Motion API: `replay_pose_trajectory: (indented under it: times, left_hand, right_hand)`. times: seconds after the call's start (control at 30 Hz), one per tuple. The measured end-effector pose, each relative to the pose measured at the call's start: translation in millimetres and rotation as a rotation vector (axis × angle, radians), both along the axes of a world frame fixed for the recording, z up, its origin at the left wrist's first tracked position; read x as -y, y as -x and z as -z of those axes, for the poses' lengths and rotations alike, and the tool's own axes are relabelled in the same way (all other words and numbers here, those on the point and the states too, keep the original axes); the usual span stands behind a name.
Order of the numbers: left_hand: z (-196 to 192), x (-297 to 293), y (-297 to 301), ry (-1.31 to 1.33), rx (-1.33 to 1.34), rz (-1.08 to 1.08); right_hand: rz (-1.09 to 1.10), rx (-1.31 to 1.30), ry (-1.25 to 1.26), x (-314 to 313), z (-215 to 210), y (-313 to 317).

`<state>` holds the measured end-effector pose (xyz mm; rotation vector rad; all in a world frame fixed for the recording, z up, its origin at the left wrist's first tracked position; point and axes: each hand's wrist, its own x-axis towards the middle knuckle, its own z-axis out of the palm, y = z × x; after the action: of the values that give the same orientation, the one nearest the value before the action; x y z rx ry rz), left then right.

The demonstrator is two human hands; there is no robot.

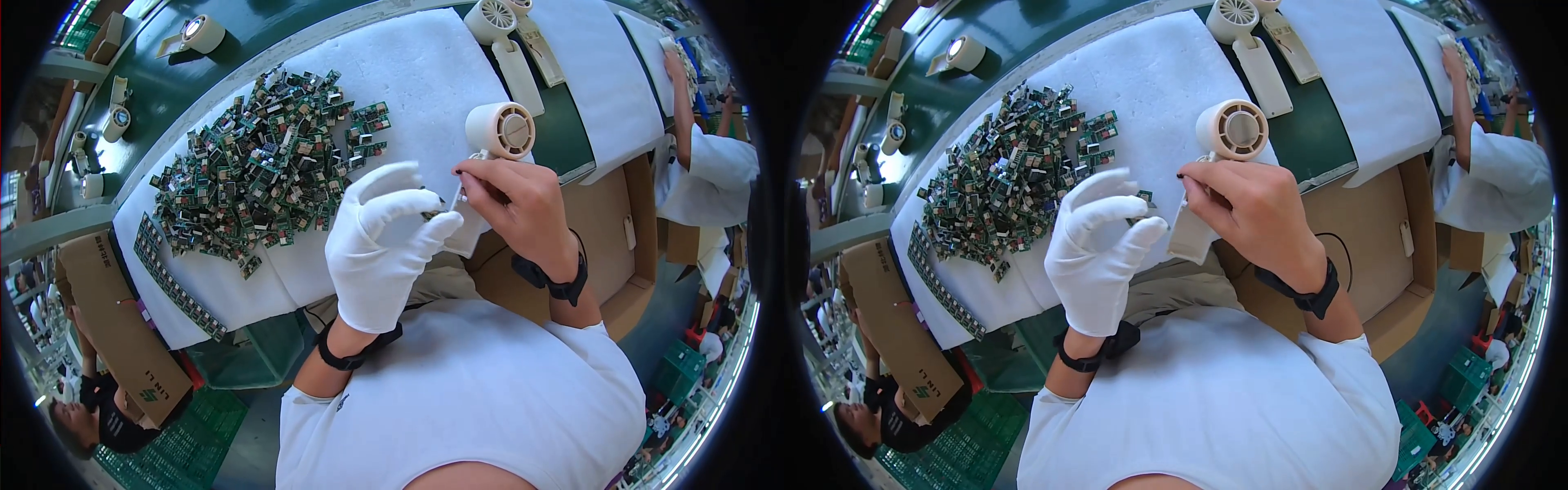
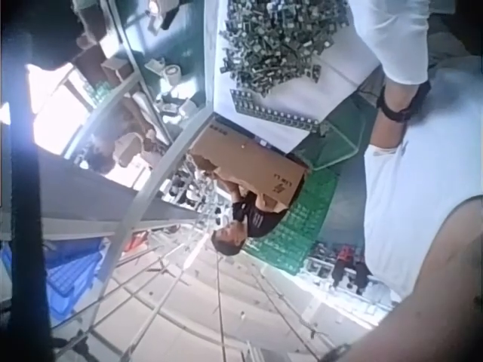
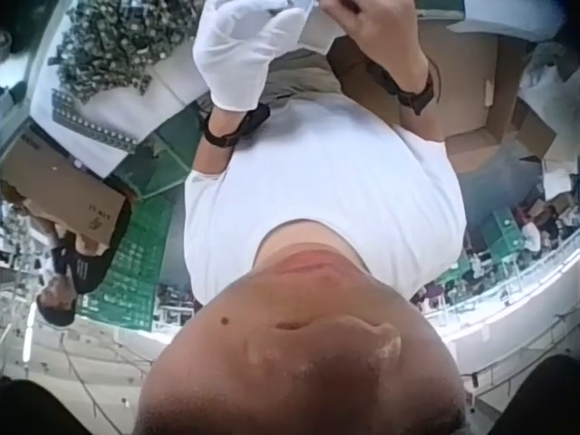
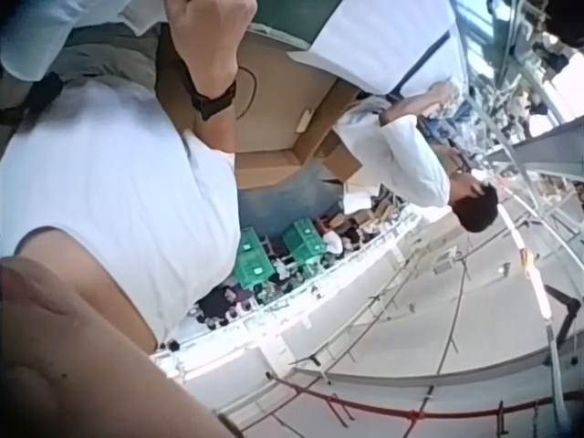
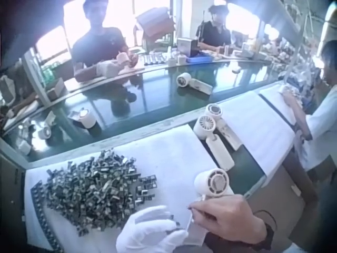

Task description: The person assembles a handheld fan by inserting a circuit board into the plastic housing and connecting a wire. After setting the fan aside, they pick up a strip of circuit boards and snap them apart into individual pieces.

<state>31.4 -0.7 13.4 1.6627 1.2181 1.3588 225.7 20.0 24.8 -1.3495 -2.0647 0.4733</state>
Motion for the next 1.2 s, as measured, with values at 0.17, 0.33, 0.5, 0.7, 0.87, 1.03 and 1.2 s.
replay_pose_trajectory:
  times: [0.17,0.33,0.5,0.7,0.87,1.03,1.2]
  left_hand:
    - [-6,4,-12,0.479,0.442,-0.051]
    - [1,-1,-9,0.430,0.199,0.074]
    - [-6,1,-9,0.491,0.204,0.181]
    - [-2,0,-9,0.420,0.164,0.214]
    - [-2,1,-9,0.414,0.179,0.133]
    - [-2,0,-2,0.304,0.081,0.188]
    - [-5,4,-2,0.375,0.180,0.184]
  right_hand:
    - [-0.061,0.034,-0.151,6,-3,0]
    - [-0.102,0.036,-0.184,9,-8,-1]
    - [-0.118,-0.054,-0.122,9,-9,-5]
    - [-0.157,-0.069,-0.075,10,-12,-5]
    - [-0.166,-0.058,-0.070,10,-15,-4]
    - [-0.152,-0.067,-0.066,11,-15,-3]
    - [-0.124,-0.076,-0.056,11,-16,0]
